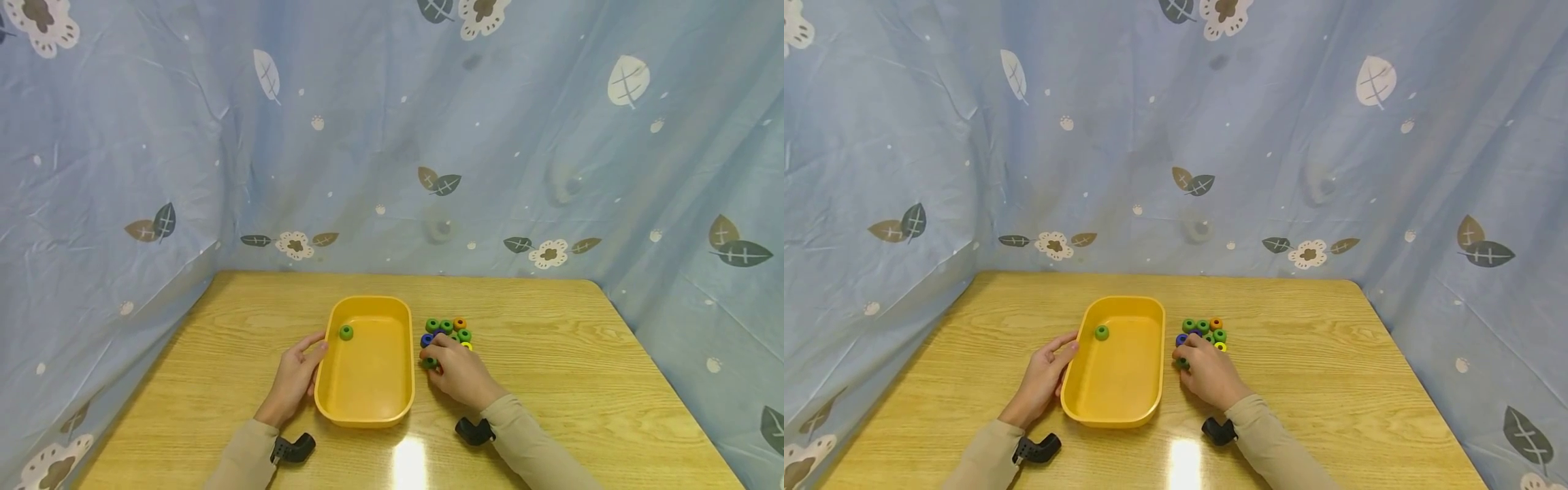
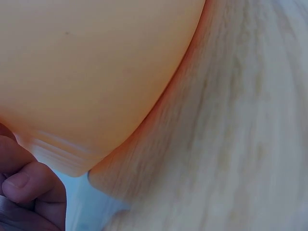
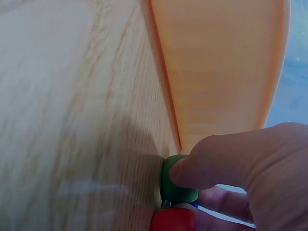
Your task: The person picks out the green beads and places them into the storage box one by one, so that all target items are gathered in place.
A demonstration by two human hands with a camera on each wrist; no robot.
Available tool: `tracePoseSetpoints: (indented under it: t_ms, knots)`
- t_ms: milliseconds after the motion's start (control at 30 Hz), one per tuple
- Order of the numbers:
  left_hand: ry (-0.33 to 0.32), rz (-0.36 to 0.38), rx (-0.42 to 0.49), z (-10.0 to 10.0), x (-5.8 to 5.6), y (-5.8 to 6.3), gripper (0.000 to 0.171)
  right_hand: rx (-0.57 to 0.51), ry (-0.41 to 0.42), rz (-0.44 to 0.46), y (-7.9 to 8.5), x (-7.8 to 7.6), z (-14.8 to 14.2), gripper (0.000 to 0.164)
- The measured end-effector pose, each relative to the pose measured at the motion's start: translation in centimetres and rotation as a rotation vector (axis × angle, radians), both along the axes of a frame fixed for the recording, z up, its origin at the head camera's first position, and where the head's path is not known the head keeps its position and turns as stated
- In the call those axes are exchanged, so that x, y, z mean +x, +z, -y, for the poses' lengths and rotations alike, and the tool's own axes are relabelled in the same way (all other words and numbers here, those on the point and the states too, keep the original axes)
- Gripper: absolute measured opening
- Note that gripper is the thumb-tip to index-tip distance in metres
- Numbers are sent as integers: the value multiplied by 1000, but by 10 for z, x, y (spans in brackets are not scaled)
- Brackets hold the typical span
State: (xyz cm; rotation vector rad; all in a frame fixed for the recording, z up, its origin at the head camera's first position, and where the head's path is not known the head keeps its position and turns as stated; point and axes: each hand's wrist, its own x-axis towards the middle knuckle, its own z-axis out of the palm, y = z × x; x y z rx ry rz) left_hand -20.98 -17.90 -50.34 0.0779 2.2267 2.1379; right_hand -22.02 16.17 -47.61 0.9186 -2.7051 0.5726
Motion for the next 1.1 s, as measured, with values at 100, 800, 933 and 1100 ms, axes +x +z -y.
tracePoseSetpoints:
  t_ms: [100, 800, 933, 1100]
  knots:
    - [3, 0, -1, 0, -1, 0, 47, -1, 2, -4, -1, 0, 0, 22]
    - [0, 4, 11, 0, -1, -1, 47, -112, -20, -2, 17, -5, -4, 23]
    - [1, 0, 9, 0, -1, -2, 49, -148, -15, 47, 26, -7, 1, 21]
    - [12, 4, 21, -1, -1, -3, 47, -167, 17, 47, 41, -11, 13, 21]
